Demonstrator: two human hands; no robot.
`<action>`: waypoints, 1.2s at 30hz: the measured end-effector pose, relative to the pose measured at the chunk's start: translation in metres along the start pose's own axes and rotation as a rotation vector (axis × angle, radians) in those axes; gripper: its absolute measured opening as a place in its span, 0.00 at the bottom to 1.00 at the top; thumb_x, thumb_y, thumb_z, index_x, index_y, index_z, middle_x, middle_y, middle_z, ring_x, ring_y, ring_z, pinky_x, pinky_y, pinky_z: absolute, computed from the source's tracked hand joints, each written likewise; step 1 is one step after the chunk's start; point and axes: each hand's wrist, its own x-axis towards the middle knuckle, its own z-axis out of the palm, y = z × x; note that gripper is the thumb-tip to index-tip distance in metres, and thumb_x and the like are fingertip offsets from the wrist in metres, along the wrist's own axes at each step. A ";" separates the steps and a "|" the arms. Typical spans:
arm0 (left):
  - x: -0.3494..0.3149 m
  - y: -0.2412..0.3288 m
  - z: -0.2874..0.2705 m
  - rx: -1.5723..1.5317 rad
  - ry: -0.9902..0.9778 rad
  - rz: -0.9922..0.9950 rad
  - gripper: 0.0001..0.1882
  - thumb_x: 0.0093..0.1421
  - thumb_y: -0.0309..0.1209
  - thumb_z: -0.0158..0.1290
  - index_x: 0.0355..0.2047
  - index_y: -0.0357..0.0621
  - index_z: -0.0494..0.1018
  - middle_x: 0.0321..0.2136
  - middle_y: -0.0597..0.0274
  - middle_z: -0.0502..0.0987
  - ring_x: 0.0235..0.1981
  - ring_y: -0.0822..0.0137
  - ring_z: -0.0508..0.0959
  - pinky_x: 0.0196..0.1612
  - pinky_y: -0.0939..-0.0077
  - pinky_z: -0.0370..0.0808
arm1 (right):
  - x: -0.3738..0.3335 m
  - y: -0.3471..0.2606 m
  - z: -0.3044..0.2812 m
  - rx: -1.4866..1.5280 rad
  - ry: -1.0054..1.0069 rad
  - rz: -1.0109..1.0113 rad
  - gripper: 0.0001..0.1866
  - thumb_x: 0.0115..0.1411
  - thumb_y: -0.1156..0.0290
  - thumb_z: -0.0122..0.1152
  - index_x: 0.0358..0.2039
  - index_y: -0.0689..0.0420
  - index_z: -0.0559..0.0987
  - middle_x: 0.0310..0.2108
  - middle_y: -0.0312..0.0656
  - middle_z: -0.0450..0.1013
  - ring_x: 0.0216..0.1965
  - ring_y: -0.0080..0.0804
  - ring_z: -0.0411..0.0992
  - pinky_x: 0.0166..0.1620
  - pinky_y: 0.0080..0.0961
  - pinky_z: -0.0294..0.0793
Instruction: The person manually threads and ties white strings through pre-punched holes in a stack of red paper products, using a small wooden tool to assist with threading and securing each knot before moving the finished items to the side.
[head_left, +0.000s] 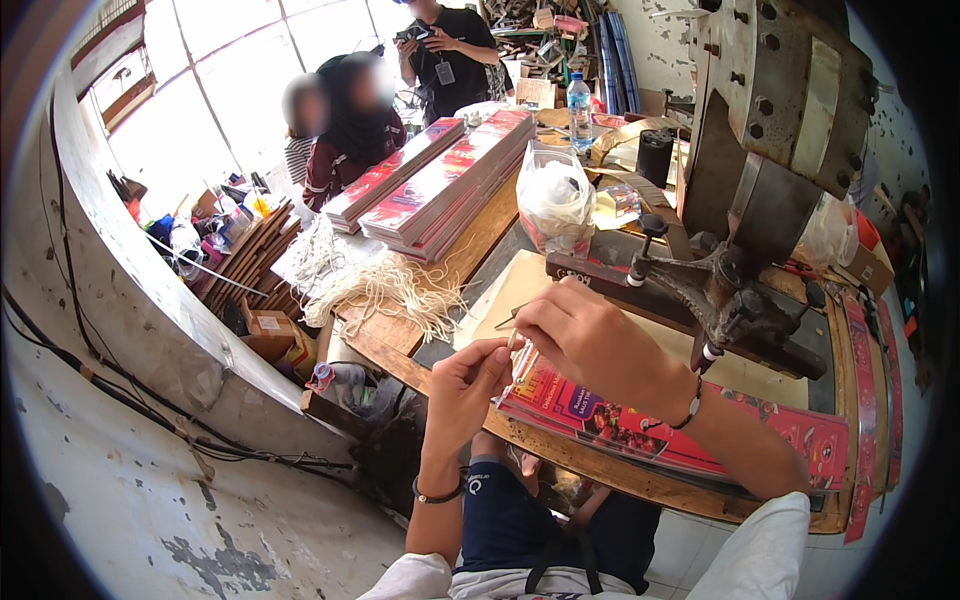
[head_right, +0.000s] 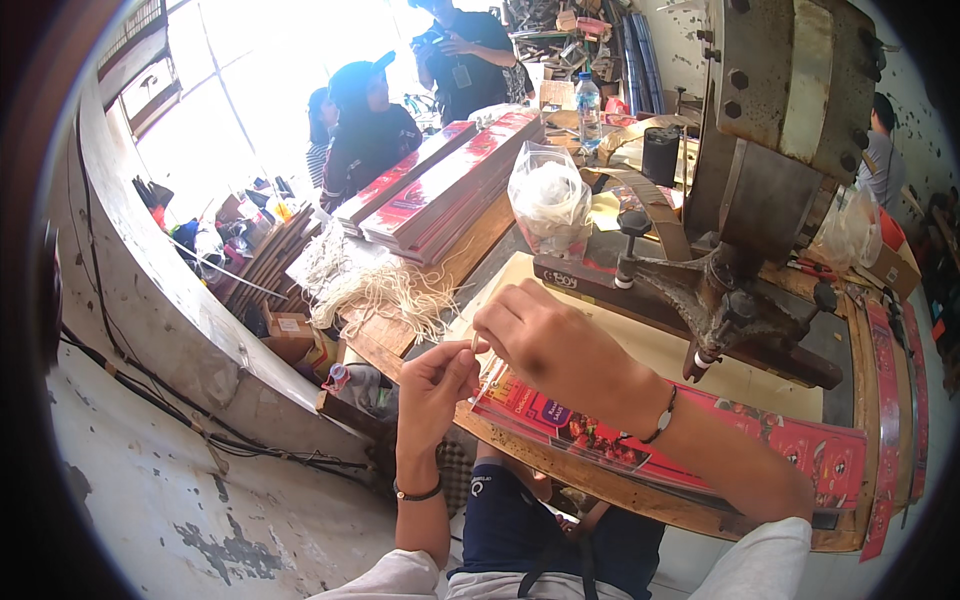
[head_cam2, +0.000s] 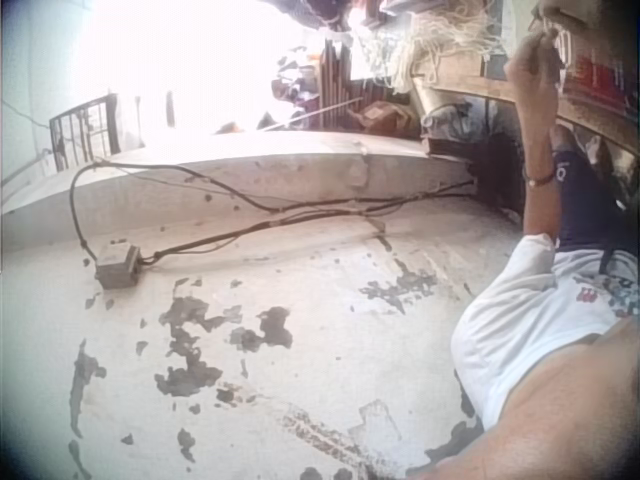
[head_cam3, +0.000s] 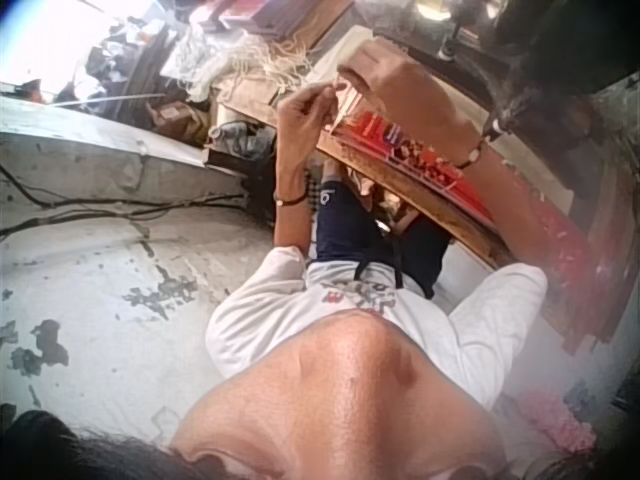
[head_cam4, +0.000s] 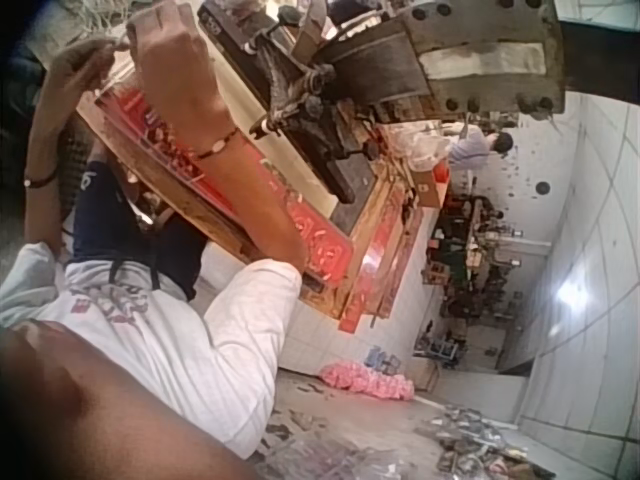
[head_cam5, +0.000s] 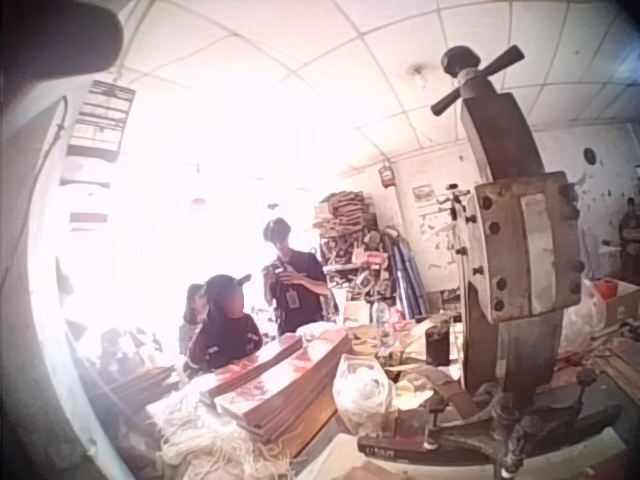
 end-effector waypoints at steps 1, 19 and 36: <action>-0.001 0.001 -0.001 0.000 -0.014 -0.010 0.10 0.69 0.26 0.52 0.44 0.32 0.78 0.25 0.66 0.75 0.25 0.80 0.73 0.28 0.86 0.69 | 0.001 0.002 0.001 -0.003 0.025 0.004 0.06 0.60 0.76 0.59 0.37 0.63 0.76 0.34 0.47 0.72 0.39 0.46 0.72 0.43 0.37 0.75; 0.006 -0.023 0.002 -0.114 0.053 0.115 0.13 0.62 0.18 0.58 0.47 0.33 0.77 0.32 0.58 0.83 0.33 0.75 0.82 0.35 0.84 0.79 | -0.009 0.007 0.015 0.358 -0.056 0.326 0.07 0.59 0.77 0.61 0.36 0.68 0.79 0.32 0.53 0.77 0.34 0.48 0.77 0.40 0.37 0.76; 0.011 -0.034 0.012 0.193 0.276 0.212 0.09 0.62 0.23 0.60 0.40 0.32 0.74 0.31 0.63 0.80 0.33 0.78 0.78 0.35 0.84 0.74 | -0.011 0.002 0.018 0.425 -0.095 0.480 0.08 0.60 0.76 0.61 0.35 0.69 0.77 0.28 0.53 0.78 0.32 0.40 0.81 0.36 0.31 0.80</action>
